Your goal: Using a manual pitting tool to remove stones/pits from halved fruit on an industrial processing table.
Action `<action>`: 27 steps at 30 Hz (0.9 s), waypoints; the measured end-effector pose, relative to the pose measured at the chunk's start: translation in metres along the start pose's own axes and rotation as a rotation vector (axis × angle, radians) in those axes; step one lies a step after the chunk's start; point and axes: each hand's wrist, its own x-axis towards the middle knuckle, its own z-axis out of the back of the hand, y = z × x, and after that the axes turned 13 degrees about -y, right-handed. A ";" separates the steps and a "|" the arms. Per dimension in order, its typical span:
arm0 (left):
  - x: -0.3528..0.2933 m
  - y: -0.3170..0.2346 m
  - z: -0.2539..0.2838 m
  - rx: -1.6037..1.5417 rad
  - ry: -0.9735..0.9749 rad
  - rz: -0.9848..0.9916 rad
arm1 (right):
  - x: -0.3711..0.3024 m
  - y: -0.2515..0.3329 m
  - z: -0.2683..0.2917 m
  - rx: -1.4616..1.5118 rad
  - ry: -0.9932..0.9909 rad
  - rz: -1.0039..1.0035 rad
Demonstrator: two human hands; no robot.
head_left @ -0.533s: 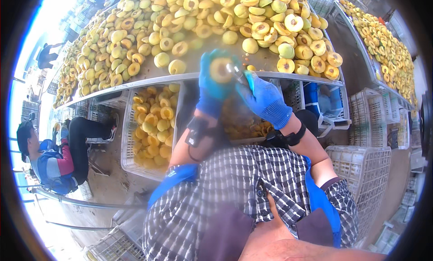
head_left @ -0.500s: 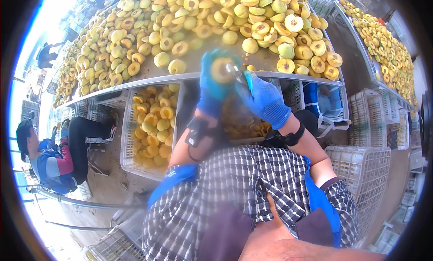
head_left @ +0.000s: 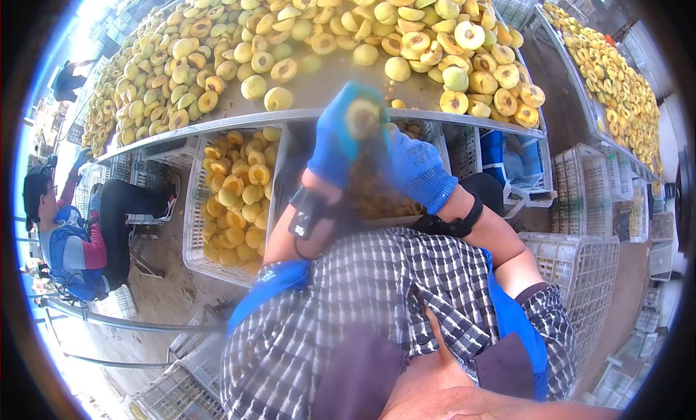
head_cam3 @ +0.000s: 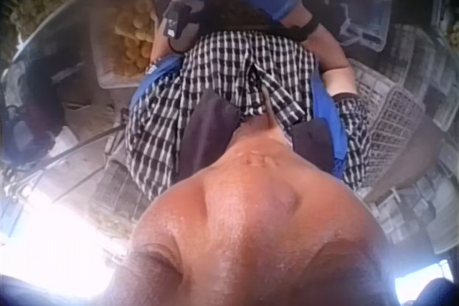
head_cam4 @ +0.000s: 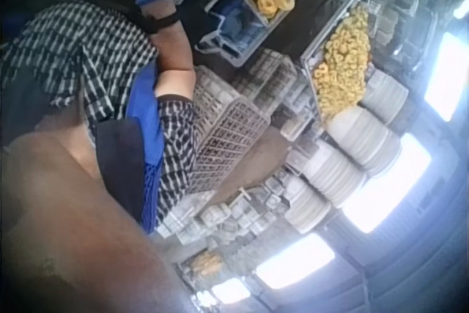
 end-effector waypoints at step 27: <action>-0.005 0.002 -0.054 -0.398 -0.263 0.547 | -0.019 -0.031 0.009 1.888 0.612 -1.007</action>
